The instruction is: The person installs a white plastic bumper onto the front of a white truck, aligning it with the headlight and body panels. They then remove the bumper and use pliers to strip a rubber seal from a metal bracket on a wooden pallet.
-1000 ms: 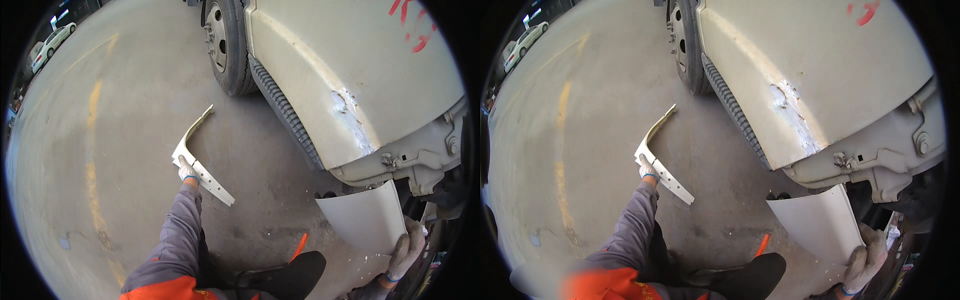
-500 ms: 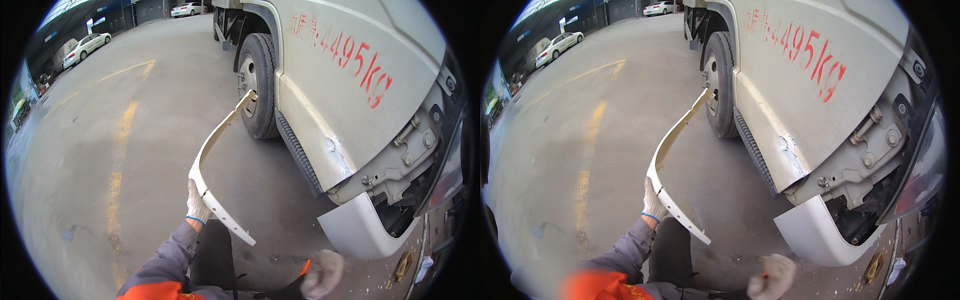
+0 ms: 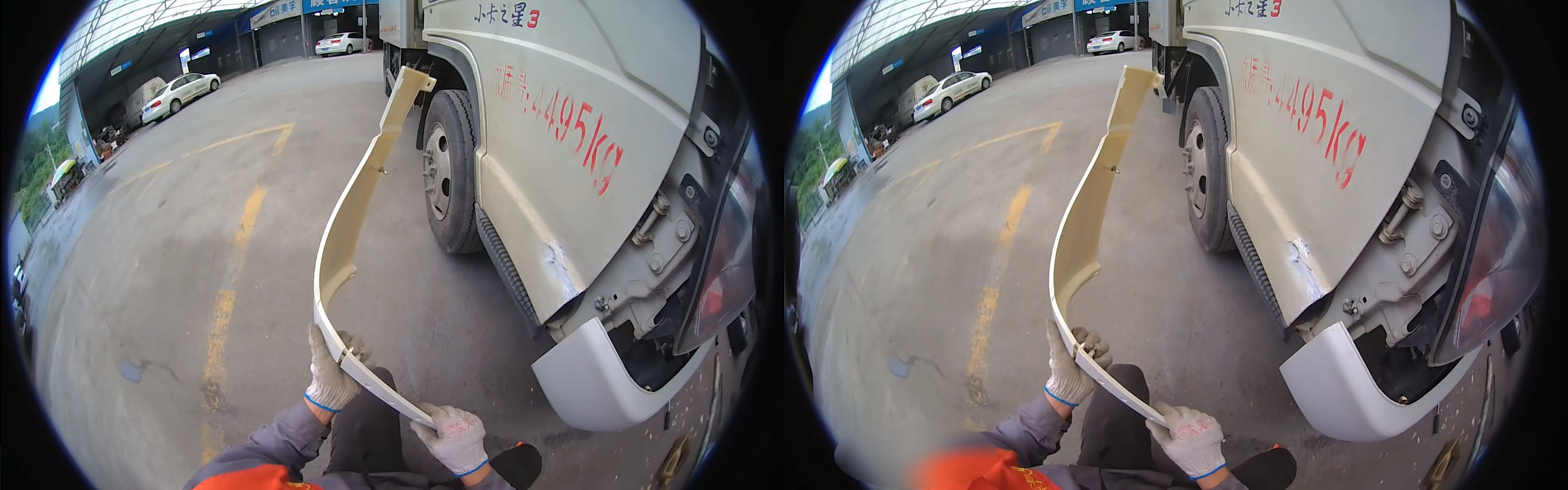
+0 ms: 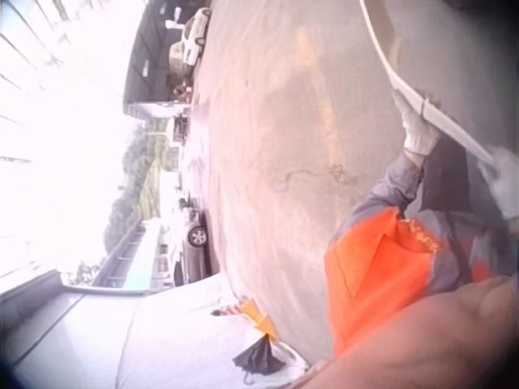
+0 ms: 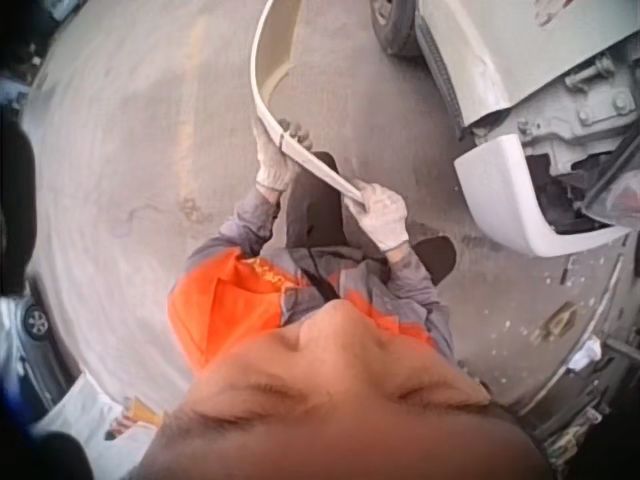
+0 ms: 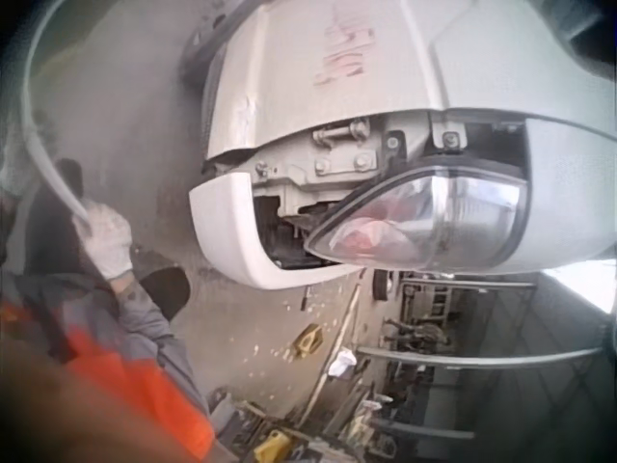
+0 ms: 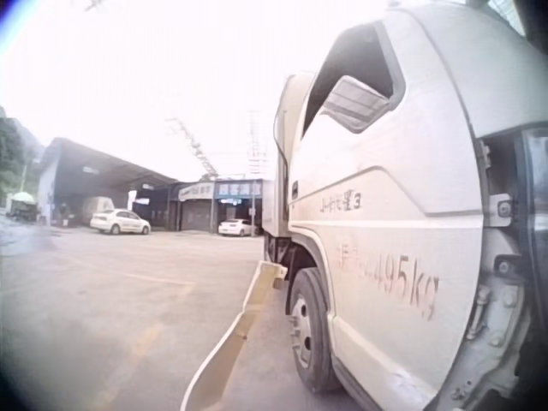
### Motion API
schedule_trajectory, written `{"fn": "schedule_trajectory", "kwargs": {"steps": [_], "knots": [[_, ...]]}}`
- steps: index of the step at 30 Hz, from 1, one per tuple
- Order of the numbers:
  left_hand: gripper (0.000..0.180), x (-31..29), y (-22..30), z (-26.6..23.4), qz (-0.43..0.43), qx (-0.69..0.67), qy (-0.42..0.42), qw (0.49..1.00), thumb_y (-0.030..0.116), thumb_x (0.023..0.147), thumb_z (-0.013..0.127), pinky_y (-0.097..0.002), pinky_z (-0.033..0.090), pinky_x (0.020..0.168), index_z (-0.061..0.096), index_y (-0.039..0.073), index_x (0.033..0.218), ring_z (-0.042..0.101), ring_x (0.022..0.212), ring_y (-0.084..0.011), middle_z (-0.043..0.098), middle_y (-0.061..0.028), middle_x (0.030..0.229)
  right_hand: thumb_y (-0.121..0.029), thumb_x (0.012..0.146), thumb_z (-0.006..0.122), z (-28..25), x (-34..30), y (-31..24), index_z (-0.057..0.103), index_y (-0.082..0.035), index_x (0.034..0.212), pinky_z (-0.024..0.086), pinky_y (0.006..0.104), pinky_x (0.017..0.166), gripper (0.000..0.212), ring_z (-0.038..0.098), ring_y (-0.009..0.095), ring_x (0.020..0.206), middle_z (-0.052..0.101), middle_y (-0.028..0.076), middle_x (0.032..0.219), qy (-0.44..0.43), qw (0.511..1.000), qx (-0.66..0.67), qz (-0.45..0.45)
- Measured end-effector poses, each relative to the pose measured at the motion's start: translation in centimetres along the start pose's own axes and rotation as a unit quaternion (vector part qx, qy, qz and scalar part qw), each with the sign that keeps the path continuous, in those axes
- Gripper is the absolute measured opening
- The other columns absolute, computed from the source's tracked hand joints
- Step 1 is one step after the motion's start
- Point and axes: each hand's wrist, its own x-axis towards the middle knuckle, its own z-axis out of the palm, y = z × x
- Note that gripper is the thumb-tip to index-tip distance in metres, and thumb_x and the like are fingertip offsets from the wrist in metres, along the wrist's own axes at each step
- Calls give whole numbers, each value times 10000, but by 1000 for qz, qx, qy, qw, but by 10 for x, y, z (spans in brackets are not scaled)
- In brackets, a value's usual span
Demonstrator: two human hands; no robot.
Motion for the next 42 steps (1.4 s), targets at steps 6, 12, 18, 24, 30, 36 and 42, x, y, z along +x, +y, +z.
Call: {"fn": "schedule_trajectory", "kwargs": {"steps": [6, 12, 18, 24, 30, 36, 42], "knots": [[709, -16, -4, 52, 99, 187, -165, 963, 801, 933, 570, -372, 371, 747, 438, 153, 681, 442, 811, -195, 427, -19, 767, -321, 801, 862, -29, -7, 6, 746, -159, 1038, 531, 400, 627, 309, 691, 272, 690, 697, 49, 804, 33, 999, -8, -25], [684, -24, -20, 80, 174, 215, -170, 946, 801, 915, 596, -373, 372, 759, 478, 155, 722, 436, 811, -182, 425, 2, 780, -285, 791, 872, -33, -10, 1, 743, -140, 1039, 523, 407, 619, 315, 683, 286, 684, 700, 51, 808, 66, 997, 44, -11], [672, -30, -26, 90, 164, 232, -223, 932, 804, 929, 572, -388, 372, 752, 491, 157, 765, 437, 811, -190, 426, 1, 804, -261, 769, 884, -39, -25, 7, 745, -121, 1038, 528, 410, 619, 333, 684, 284, 684, 706, 56, 822, 94, 995, 36, -17], [926, -39, -26, 77, 81, 256, -257, 928, 943, 803, 548, -525, 521, 893, 643, 117, 1210, 627, 1019, -321, 666, -123, 1110, -265, 736, 897, -80, -24, 10, 755, -107, 986, 528, 406, 600, 328, 691, 281, 666, 725, 56, 803, 100, 993, 37, -44], [1144, 18, 33, 61, 109, 190, -167, 961, 949, 871, 405, -548, 616, 945, 355, 79, 1611, 585, 1281, -439, 449, -264, 1551, -351, 823, 842, -155, -47, 31, 757, -135, 998, 518, 386, 544, 291, 683, 256, 609, 699, 22, 706, -32, 998, 45, -42], [621, 30, 31, 121, 143, 332, -296, 884, 389, 1086, 567, -466, 642, 918, 396, 73, 1592, 618, 1301, -386, 522, -247, 1527, -386, 850, 820, -210, -86, 34, 769, -146, 996, 525, 389, 583, 286, 704, 259, 675, 710, 35, 725, -59, 998, 0, -3], [573, 38, -23, 149, 58, 333, -314, 887, 431, 1086, 544, -430, 628, 765, 525, -1, 1461, 739, 863, -280, 727, -182, 1092, -368, 786, 878, -255, -112, 33, 784, -130, 980, 499, 413, 564, 321, 679, 289, 634, 698, 54, 706, -58, 996, -25, 57]]}}
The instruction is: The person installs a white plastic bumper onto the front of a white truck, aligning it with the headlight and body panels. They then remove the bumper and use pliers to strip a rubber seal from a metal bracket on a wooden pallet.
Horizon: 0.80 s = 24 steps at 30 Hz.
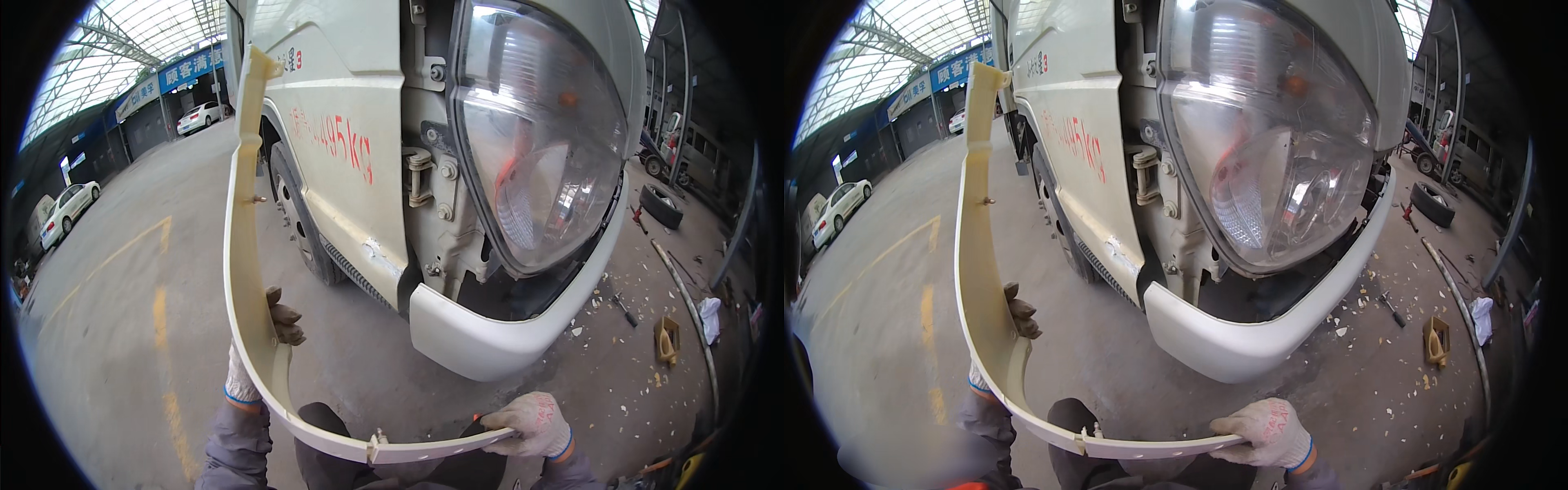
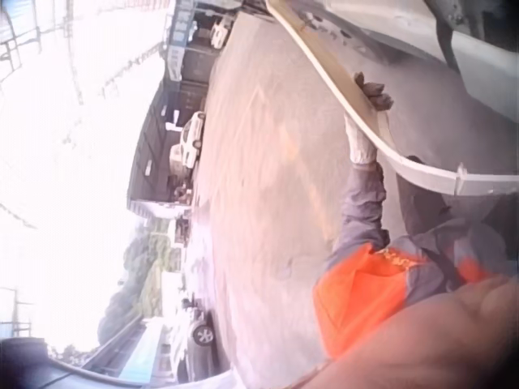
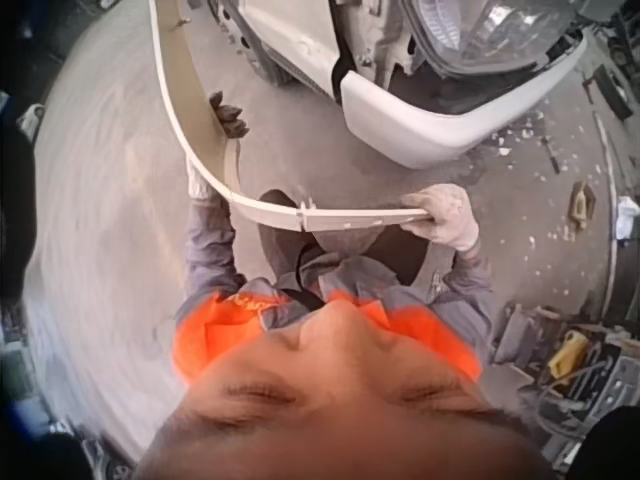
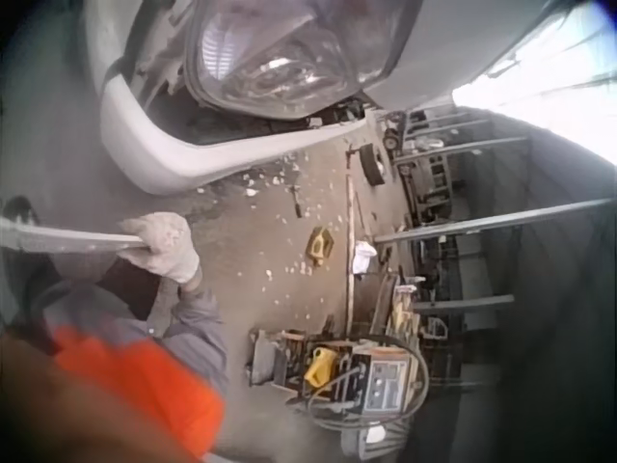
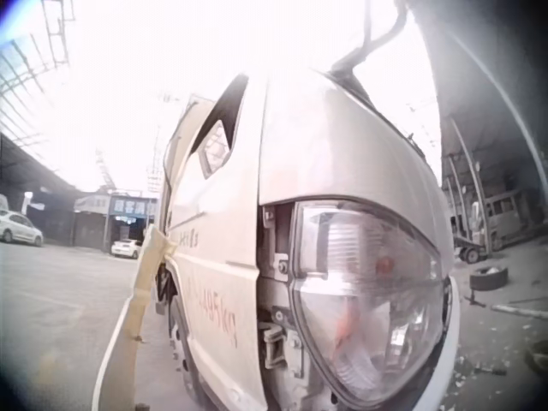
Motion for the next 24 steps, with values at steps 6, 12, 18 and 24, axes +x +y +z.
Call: {"fn": "schedule_trajectory", "kwargs": {"steps": [6, 12, 18, 24], "knots": [[591, 17, -14, 76, -37, -57, -11, 998, 417, 1103, 507, -428, 619, 860, 436, 10, 1525, 705, 868, -246, 683, -129, 1030, -407, 572, 901, -44, -35, 25, 717, -119, 1126, 535, 451, 704, 651, 703, 314, 811, 747, 67, 960, 234, 939, -252, 9], [904, 36, -27, 136, 62, 70, -149, 984, 432, 971, 735, -434, 565, 999, 267, 27, 1630, 680, 1098, -252, 647, -144, 1253, -586, 753, 737, -84, -59, 88, 648, -102, 1330, 502, 516, 978, 758, 650, 384, 1103, 685, 122, 1187, 305, 865, -385, 95], [966, 50, -13, 187, 52, 181, -94, 978, 222, 811, 739, -440, 380, 1199, 282, -19, 1627, 439, 1447, -301, 434, -218, 1571, -468, 780, 755, -107, -45, 150, 578, -115, 1446, 455, 553, 1095, 774, 538, 450, 1318, 624, 151, 1342, 303, 855, -389, 160], [936, 69, -15, 199, 105, 202, -87, 970, 241, 861, 731, -447, 379, 1201, 268, -6, 1637, 445, 1440, -326, 437, -226, 1556, -142, 688, 786, -119, -13, 171, 554, -163, 1473, 422, 555, 1164, 819, 497, 461, 1370, 585, 123, 1451, 319, 861, -340, 203]]}}
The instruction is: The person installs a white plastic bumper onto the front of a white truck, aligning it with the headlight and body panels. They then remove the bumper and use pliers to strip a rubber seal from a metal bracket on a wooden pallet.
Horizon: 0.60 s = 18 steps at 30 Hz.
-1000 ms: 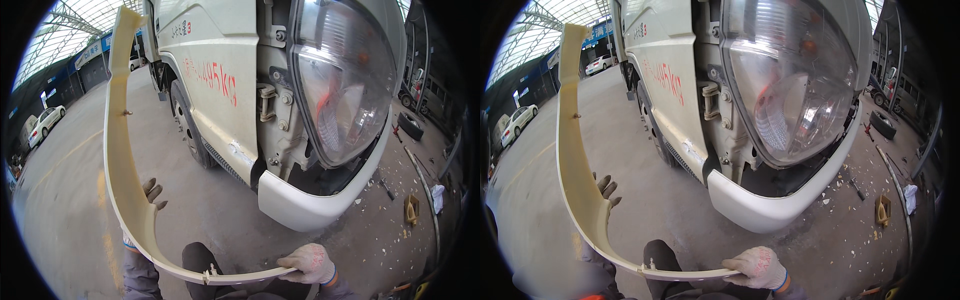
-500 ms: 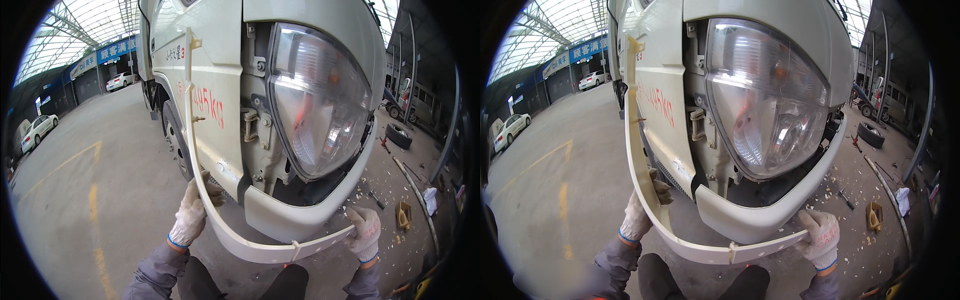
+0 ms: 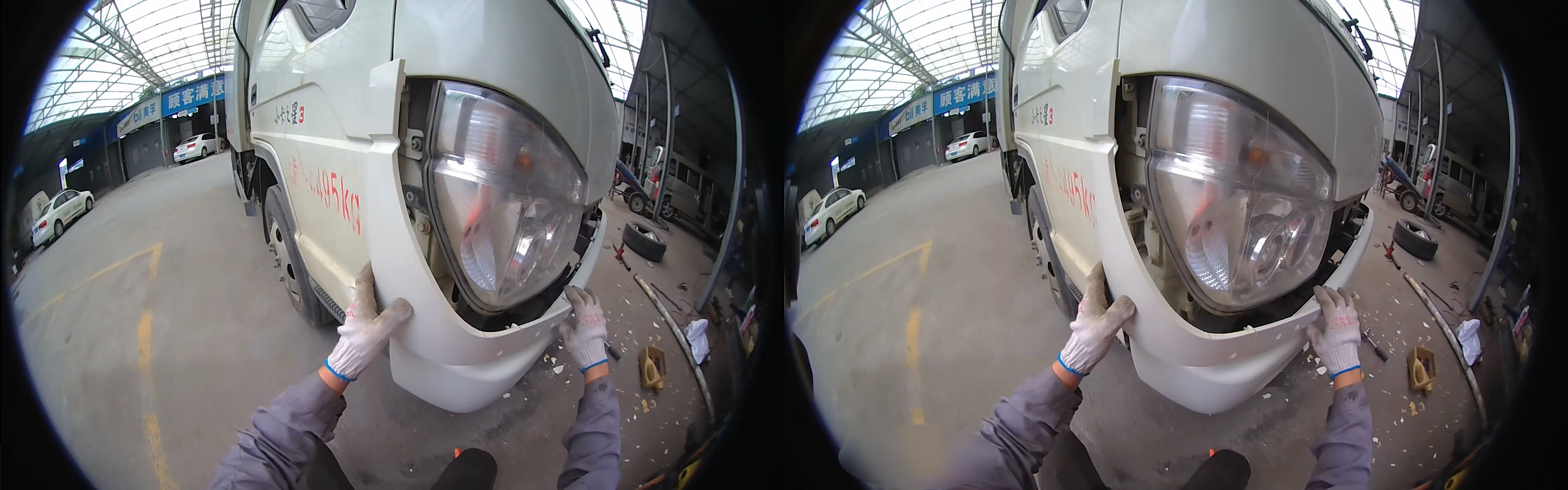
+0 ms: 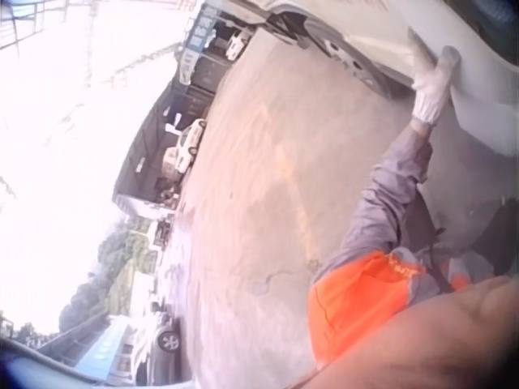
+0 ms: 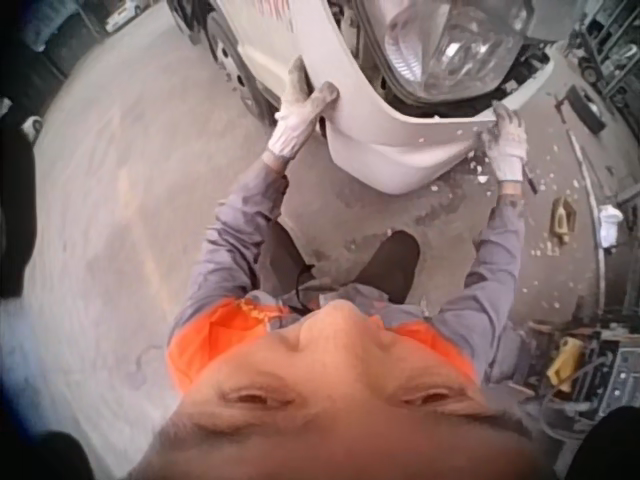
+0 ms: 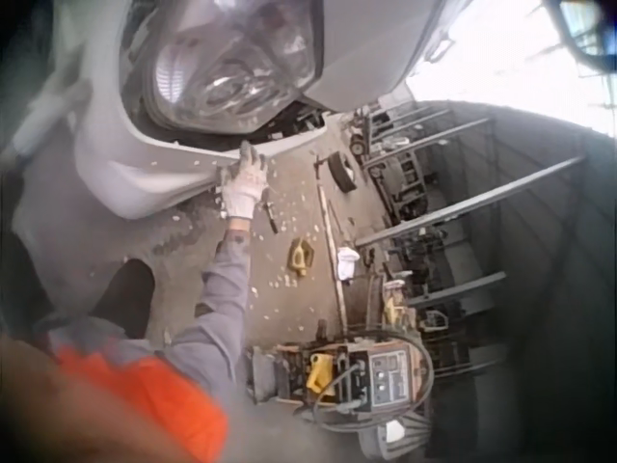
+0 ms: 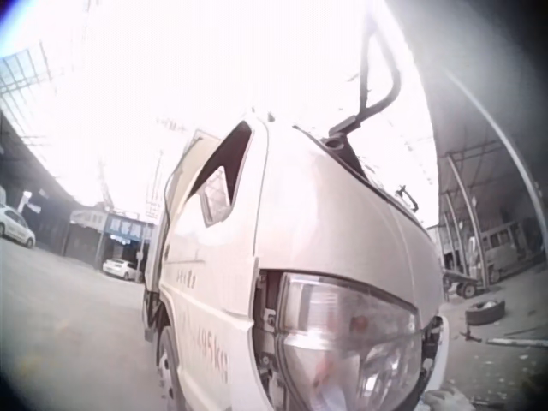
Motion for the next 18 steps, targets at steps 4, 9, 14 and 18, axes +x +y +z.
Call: {"fn": "schedule_trajectory", "kwargs": {"steps": [4, 9, 14, 18], "knots": [[946, 8, -1, 4, 27, 31, -2, 999, 249, 880, 726, -445, 367, 1209, 238, -22, 1644, 429, 1448, -321, 434, -232, 1551, -85, 711, 754, 9, 10, -2, 538, -121, 1476, 427, 536, 1168, 796, 489, 447, 1382, 563, 146, 1482, 2, 999, 39, -4], [939, 8, -5, 14, 30, -8, 22, 999, 227, 881, 718, -444, 357, 1215, 233, -46, 1637, 419, 1454, -324, 425, -238, 1553, -70, 739, 739, 21, 13, -5, 531, -99, 1477, 430, 519, 1167, 768, 496, 430, 1380, 548, 167, 1496, 2, 997, 69, 26], [904, 5, -7, 24, 63, 28, 41, 997, 198, 891, 687, -444, 373, 1202, 236, -60, 1630, 452, 1423, -321, 443, -235, 1536, -103, 743, 730, 25, 15, 0, 545, -80, 1444, 439, 516, 1160, 726, 505, 432, 1369, 553, 181, 1476, 17, 997, 52, 61], [865, 0, -12, 22, 51, 3, 69, 996, 208, 915, 658, -443, 377, 1198, 246, -65, 1626, 470, 1409, -317, 468, -235, 1523, -98, 736, 701, 28, 16, -9, 555, -75, 1417, 447, 519, 1154, 697, 517, 437, 1349, 559, 184, 1465, 50, 996, 71, 17]]}}
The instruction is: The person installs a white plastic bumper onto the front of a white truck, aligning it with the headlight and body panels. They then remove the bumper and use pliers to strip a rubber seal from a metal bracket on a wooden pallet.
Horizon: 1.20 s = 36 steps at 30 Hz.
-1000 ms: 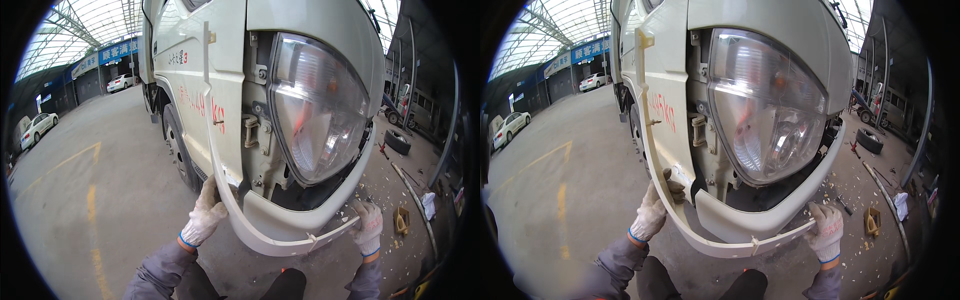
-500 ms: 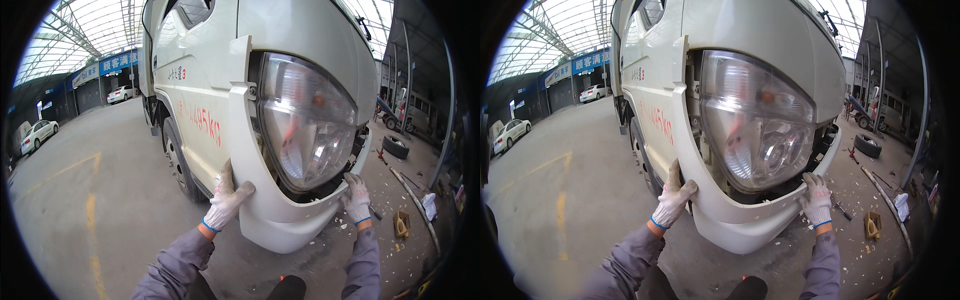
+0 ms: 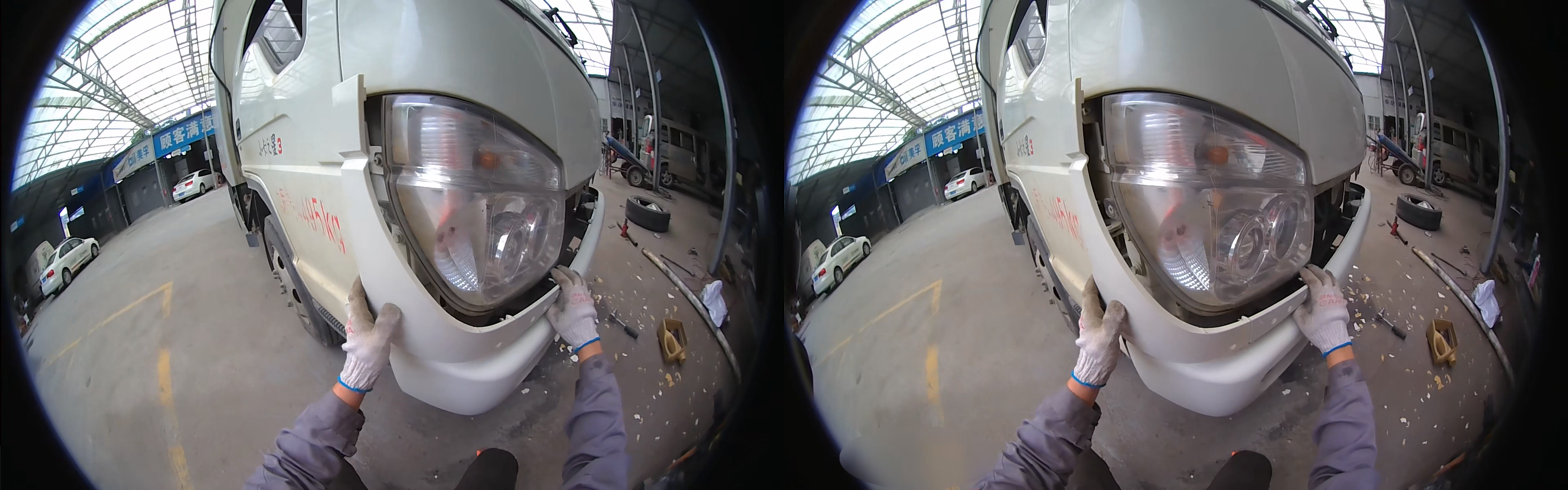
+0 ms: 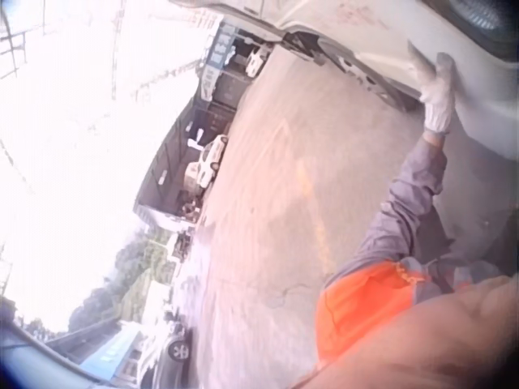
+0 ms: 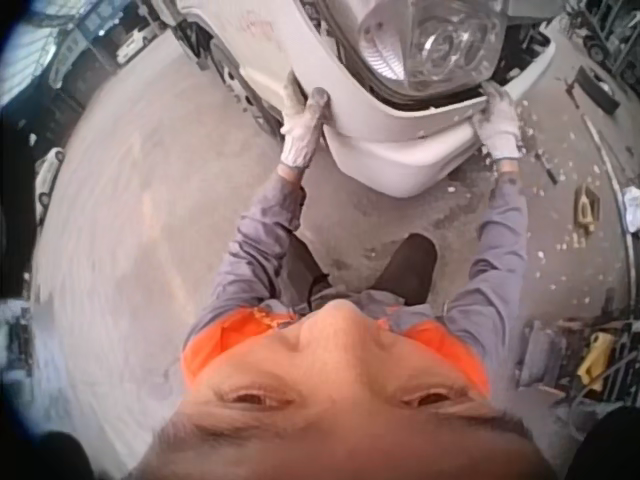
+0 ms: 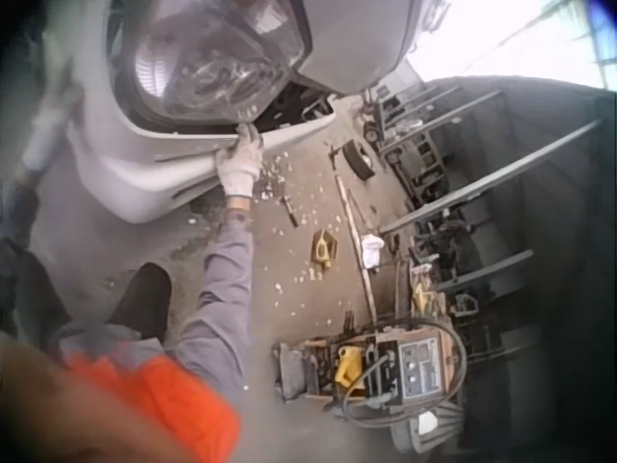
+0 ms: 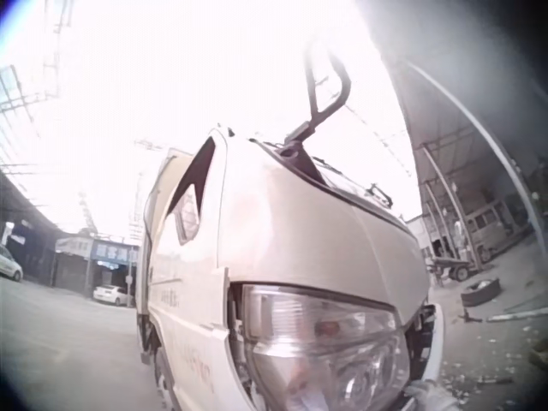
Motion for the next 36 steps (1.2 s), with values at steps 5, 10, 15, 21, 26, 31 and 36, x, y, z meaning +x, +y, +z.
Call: {"fn": "schedule_trajectory", "kwargs": {"steps": [5, 10, 15, 21, 26, 31, 36], "knots": [[766, 7, -15, 6, 10, 24, -5, 1000, 289, 1016, 580, -409, 419, 1137, 270, -52, 1628, 516, 1333, -290, 497, -221, 1513, -73, 737, 650, -5, -2, -3, 555, -79, 1413, 437, 521, 1171, 682, 500, 456, 1369, 560, 192, 1458, 4, 1000, 7, 11], [714, 12, -38, 1, 1, 29, 25, 999, 367, 1093, 534, -316, 512, 933, 290, -30, 1634, 598, 1059, -172, 590, -136, 1358, -87, 733, 695, 10, -4, 1, 549, -85, 1424, 421, 535, 1185, 706, 472, 478, 1397, 538, 188, 1480, 20, 999, 0, 37], [690, 20, -25, 3, -25, -34, 62, 997, 379, 1104, 504, -318, 507, 960, 311, -25, 1630, 594, 1115, -184, 596, -153, 1368, -73, 722, 690, 27, -4, -4, 558, -115, 1399, 410, 569, 1184, 691, 425, 500, 1422, 542, 160, 1439, 85, 995, 27, 37], [656, 24, -41, 12, -24, -80, 69, 994, 454, 1131, 474, -309, 524, 929, 326, 56, 1631, 588, 1073, -156, 593, -76, 1317, -27, 696, 646, 32, 2, 14, 574, -94, 1345, 429, 579, 1152, 656, 448, 478, 1404, 554, 156, 1393, 109, 992, 55, -7], [601, 29, -46, 21, -46, -83, 132, 987, 464, 1133, 462, -305, 555, 866, 398, 93, 1601, 613, 979, -128, 613, -29, 1168, -44, 682, 659, 30, 8, 20, 596, -60, 1285, 437, 575, 1110, 606, 494, 448, 1346, 563, 148, 1309, 115, 989, 76, -63], [534, 34, -57, 29, -54, -52, 221, 972, 503, 1110, 475, -328, 577, 744, 484, 159, 1518, 649, 894, -146, 626, 4, 1003, -59, 661, 671, 33, 10, 21, 601, -53, 1240, 444, 566, 1076, 583, 524, 442, 1297, 567, 152, 1244, 105, 989, 86, -62], [542, 22, -61, 40, -29, 84, 207, 974, 551, 1112, 437, -329, 572, 763, 499, 149, 1471, 641, 910, -152, 621, -25, 1052, -18, 661, 644, 38, 15, 28, 604, -47, 1217, 451, 579, 1073, 558, 519, 476, 1284, 559, 178, 1239, 87, 988, 110, -70]]}}
